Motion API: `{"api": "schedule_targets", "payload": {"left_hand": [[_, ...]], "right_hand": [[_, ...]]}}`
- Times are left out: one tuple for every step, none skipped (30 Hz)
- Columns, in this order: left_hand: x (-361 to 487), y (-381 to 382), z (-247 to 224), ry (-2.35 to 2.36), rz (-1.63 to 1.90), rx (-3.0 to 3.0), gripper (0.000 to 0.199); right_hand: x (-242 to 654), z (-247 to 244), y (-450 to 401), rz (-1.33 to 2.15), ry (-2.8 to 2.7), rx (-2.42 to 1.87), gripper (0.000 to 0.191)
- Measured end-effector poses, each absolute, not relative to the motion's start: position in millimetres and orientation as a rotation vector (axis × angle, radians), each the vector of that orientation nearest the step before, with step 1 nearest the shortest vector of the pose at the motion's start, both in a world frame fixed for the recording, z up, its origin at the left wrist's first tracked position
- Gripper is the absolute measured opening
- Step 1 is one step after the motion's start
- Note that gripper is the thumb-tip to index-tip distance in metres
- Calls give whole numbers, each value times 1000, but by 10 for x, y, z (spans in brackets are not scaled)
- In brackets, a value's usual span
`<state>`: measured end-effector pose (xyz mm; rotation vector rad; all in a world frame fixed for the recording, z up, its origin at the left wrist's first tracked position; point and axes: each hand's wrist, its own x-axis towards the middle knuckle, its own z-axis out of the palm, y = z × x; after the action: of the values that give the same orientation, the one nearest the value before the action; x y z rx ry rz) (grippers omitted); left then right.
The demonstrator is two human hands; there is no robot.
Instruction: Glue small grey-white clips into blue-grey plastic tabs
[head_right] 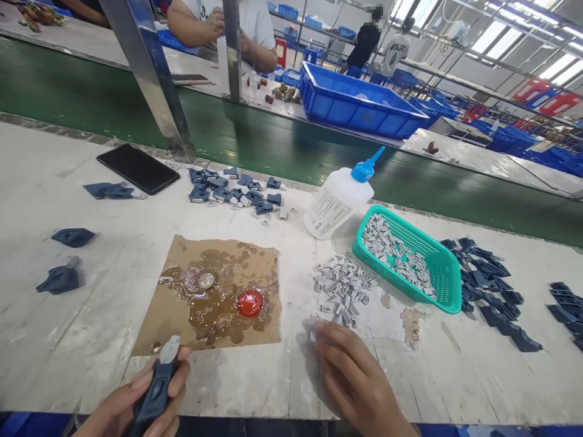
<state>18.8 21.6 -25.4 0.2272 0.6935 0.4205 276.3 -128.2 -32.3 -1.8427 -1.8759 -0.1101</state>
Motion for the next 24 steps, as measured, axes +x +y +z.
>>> {"api": "schedule_targets", "payload": {"left_hand": [[179, 220, -304, 652, 401, 226, 24], [174, 224, -351, 617, 386, 225, 25], [172, 224, -389, 598, 380, 224, 27], [175, 222, -413, 592, 381, 223, 28], [182, 216, -421, 595, 385, 225, 28], [192, 207, -415, 605, 397, 227, 27], [203, 196, -399, 621, 411, 227, 25], [216, 185, -377, 634, 423, 225, 22], [227, 175, -353, 639, 431, 222, 22], [237, 167, -331, 640, 434, 218, 21], [244, 161, -315, 638, 435, 214, 20], [249, 157, -304, 635, 435, 211, 19], [251, 156, -300, 632, 436, 210, 18], [252, 156, -299, 632, 440, 209, 18], [253, 158, -300, 633, 444, 208, 19], [254, 160, -302, 637, 447, 206, 20], [256, 163, -301, 641, 448, 205, 22], [258, 165, -296, 645, 449, 203, 24], [262, 166, -285, 650, 449, 201, 26], [265, 165, -267, 657, 452, 203, 26], [269, 162, -243, 667, 457, 209, 26], [272, 158, -214, 681, 464, 217, 25], [276, 152, -182, 697, 476, 228, 24], [279, 145, -151, 716, 490, 239, 24]], "right_hand": [[2723, -317, -1277, -153, -1776, -1907, 16], [2679, -310, -1265, -191, -1676, -1975, 14], [2635, -303, -1247, -217, -1590, -2038, 13], [2594, -298, -1226, -226, -1532, -2086, 15], [2558, -295, -1204, -226, -1492, -2122, 17], [2529, -295, -1185, -223, -1468, -2144, 18], [2508, -297, -1168, -219, -1458, -2151, 19], [2495, -301, -1156, -216, -1456, -2149, 19], [2490, -306, -1148, -212, -1461, -2140, 19], [2490, -311, -1143, -210, -1470, -2124, 18], [2494, -315, -1140, -210, -1480, -2105, 17], [2500, -318, -1138, -208, -1494, -2084, 16], [2506, -319, -1135, -204, -1510, -2064, 15], [2511, -319, -1132, -198, -1524, -2045, 15], [2516, -319, -1129, -193, -1536, -2029, 14], [2522, -320, -1128, -185, -1545, -2019, 14], [2528, -322, -1129, -171, -1551, -2014, 14], [2536, -328, -1133, -156, -1555, -2011, 14], [2548, -336, -1141, -144, -1556, -2011, 13], [2562, -347, -1152, -131, -1555, -2011, 13], [2579, -359, -1164, -119, -1553, -2010, 13], [2596, -369, -1174, -109, -1552, -2004, 13], [2611, -374, -1178, -100, -1553, -1998, 14], [2620, -371, -1174, -85, -1565, -1991, 15]]}}
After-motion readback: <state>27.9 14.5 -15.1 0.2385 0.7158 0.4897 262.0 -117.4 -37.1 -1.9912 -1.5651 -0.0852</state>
